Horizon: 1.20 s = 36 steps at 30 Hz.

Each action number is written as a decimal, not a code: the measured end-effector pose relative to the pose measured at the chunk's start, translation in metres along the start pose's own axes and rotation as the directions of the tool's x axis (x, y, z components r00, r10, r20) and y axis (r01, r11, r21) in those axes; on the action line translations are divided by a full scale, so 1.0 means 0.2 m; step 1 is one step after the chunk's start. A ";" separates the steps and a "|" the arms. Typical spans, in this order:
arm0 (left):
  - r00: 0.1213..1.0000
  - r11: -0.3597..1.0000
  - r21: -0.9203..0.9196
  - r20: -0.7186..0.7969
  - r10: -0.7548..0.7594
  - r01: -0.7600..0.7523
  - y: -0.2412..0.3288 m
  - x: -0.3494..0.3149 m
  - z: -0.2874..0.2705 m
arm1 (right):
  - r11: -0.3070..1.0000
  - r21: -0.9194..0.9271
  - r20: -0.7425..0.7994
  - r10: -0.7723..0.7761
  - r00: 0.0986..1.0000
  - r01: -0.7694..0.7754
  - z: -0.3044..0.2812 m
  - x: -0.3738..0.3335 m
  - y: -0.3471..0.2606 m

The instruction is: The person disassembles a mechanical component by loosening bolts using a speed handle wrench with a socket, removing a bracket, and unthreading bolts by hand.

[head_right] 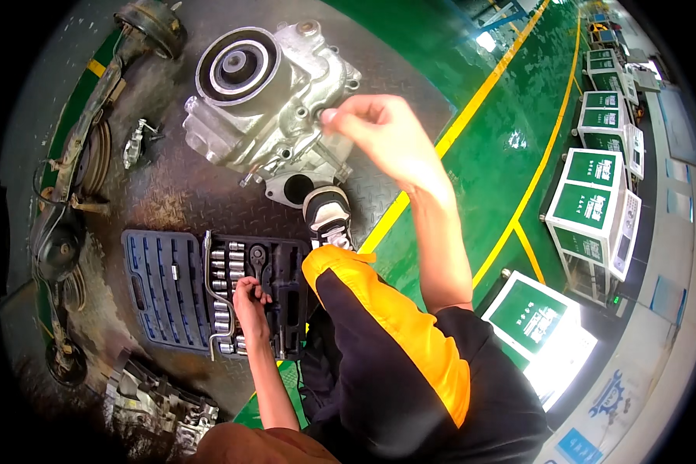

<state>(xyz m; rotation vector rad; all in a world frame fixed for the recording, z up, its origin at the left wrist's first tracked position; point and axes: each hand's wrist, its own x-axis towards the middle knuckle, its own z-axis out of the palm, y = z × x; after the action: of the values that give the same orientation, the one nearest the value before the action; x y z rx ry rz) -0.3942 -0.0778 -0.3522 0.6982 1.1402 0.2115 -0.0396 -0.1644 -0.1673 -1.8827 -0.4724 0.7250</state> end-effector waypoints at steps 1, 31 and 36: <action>1.000 1.000 0.000 -0.004 -0.002 0.002 0.00 -0.01 0.00 | 0.992 0.125 -0.064 0.017 0.998 -0.009 0.00 -0.01 0.02; 0.999 0.999 -0.034 0.032 0.004 -0.003 0.01 0.04 0.16 | 0.995 0.084 0.011 0.058 0.998 -0.059 0.06 -0.02 0.01; 0.998 0.999 -0.039 0.045 -0.033 0.035 -0.01 0.05 0.21 | 0.988 0.051 -0.028 0.145 0.989 -0.144 0.07 -0.03 -0.02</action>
<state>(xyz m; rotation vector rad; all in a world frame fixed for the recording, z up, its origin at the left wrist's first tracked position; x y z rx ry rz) -0.3537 -0.0907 -0.3518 0.6449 1.1020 0.1883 -0.0528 -0.1570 -0.1660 -1.8940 -0.2972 0.7935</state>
